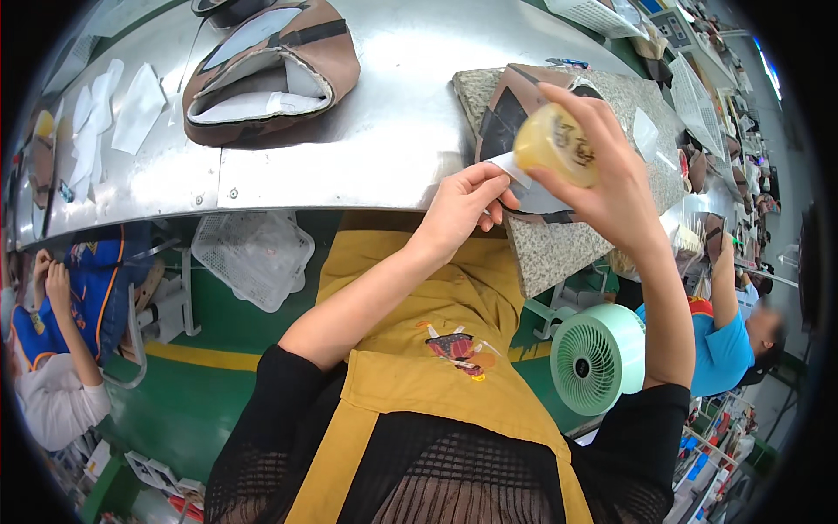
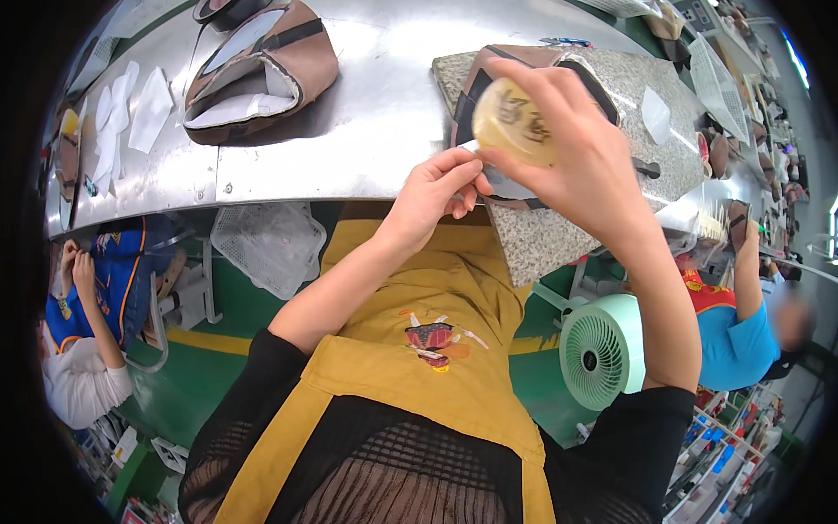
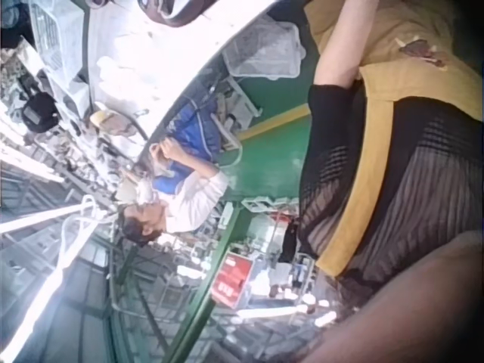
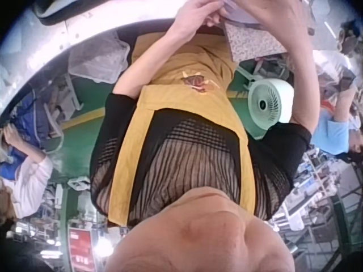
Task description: The person uses a hammer to tap the edges of a slipper sole onto a granite block, then flips the slipper to work on the other side. They apply glue from a bottle to the sole and press a white insole into place, smoothing it with their hands.
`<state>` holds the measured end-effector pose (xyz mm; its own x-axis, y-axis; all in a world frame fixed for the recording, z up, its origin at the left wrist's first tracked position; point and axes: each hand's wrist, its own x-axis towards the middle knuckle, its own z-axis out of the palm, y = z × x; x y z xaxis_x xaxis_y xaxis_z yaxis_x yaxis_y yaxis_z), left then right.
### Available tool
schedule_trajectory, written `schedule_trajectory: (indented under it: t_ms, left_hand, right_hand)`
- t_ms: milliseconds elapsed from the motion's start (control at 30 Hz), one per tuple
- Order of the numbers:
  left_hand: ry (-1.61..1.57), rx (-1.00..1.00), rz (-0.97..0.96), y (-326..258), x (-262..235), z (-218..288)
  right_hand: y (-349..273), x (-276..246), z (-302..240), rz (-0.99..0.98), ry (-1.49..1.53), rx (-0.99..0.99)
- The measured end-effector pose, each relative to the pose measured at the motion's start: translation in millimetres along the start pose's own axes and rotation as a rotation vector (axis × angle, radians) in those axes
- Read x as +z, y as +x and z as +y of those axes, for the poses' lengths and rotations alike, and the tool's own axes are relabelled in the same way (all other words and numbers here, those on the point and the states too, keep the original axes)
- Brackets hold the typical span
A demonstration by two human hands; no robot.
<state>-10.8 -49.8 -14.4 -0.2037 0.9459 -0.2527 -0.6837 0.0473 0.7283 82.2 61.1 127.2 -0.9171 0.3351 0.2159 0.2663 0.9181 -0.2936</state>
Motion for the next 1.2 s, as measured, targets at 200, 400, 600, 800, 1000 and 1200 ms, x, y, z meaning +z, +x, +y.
schedule_trajectory:
  t_ms: [200, 400, 600, 800, 1000, 1200]
  left_hand:
    - [-0.071, -0.008, -0.017, 2, -3, -1]
    - [-0.081, -0.043, -0.027, 2, -4, 1]
    - [-0.151, -0.095, -0.056, 2, -6, -1]
    - [-0.025, -0.066, -0.012, -1, -7, 9]
    - [-0.061, -0.046, 0.023, 0, 4, 1]
    - [-0.064, -0.021, 0.081, -6, 8, 6]
  right_hand:
    - [-10, 1, 3, -0.123, -0.108, 0.043]
    - [-18, -10, 9, 0.048, 0.040, 0.042]
    - [-21, 2, 8, -0.089, 0.137, 0.128]
    - [-35, -55, 61, 0.230, 0.327, 0.290]
    - [-71, -108, 232, 0.455, -0.077, 0.575]
    - [-74, -62, 301, 0.339, -0.198, 0.664]
